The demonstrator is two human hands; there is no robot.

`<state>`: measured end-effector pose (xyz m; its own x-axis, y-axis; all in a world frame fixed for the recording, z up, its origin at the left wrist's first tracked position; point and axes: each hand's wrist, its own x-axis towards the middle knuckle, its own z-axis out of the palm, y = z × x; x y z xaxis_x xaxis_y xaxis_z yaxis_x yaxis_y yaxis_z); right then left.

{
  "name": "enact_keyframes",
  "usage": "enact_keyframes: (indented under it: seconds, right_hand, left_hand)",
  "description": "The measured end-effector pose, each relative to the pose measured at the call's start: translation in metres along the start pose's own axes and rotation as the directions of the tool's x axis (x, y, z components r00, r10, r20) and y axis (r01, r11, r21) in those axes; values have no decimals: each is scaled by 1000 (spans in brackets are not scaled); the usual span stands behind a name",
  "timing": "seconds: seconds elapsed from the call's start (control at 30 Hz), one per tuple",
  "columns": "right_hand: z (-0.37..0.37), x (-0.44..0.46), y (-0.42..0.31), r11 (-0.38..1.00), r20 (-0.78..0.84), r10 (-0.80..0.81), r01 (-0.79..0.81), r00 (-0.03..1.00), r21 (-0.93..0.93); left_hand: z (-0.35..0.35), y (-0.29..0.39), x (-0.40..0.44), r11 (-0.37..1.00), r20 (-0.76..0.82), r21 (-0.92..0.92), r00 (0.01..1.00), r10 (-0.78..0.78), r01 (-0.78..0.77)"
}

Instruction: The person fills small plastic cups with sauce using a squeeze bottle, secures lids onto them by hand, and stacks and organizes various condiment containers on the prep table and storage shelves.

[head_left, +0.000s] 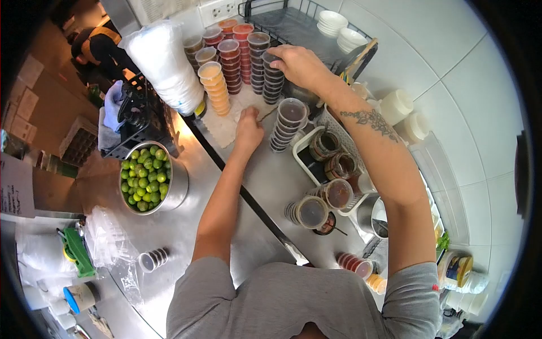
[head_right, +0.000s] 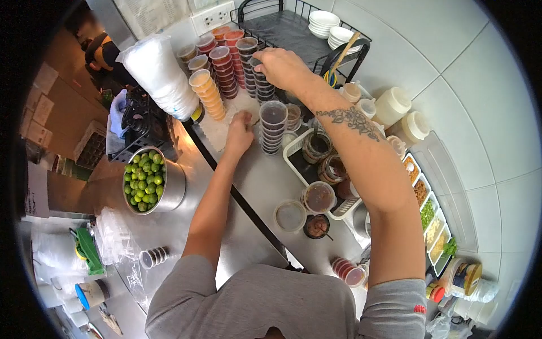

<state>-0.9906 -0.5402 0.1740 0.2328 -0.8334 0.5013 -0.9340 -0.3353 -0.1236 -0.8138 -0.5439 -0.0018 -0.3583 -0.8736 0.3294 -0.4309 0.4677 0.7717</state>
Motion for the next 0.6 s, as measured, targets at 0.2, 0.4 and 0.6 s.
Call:
enact_keyframes:
  seconds: [0.2,0.4,0.6]
  right_hand:
    - [-67,-10,-28,998,210,28,-39,977,46]
    - [-84,-48,-56,997,540,-10,-34,842,72]
    - [-78,-64,-59,997,434,-63,38,899,67]
  left_hand:
    - [-17,19,-58,965,289,-237,957,-36,108]
    - [14,28,-76,998,87,40,995,47,-51]
    - [18,33,-80,994,-14,109,1000,3,-2]
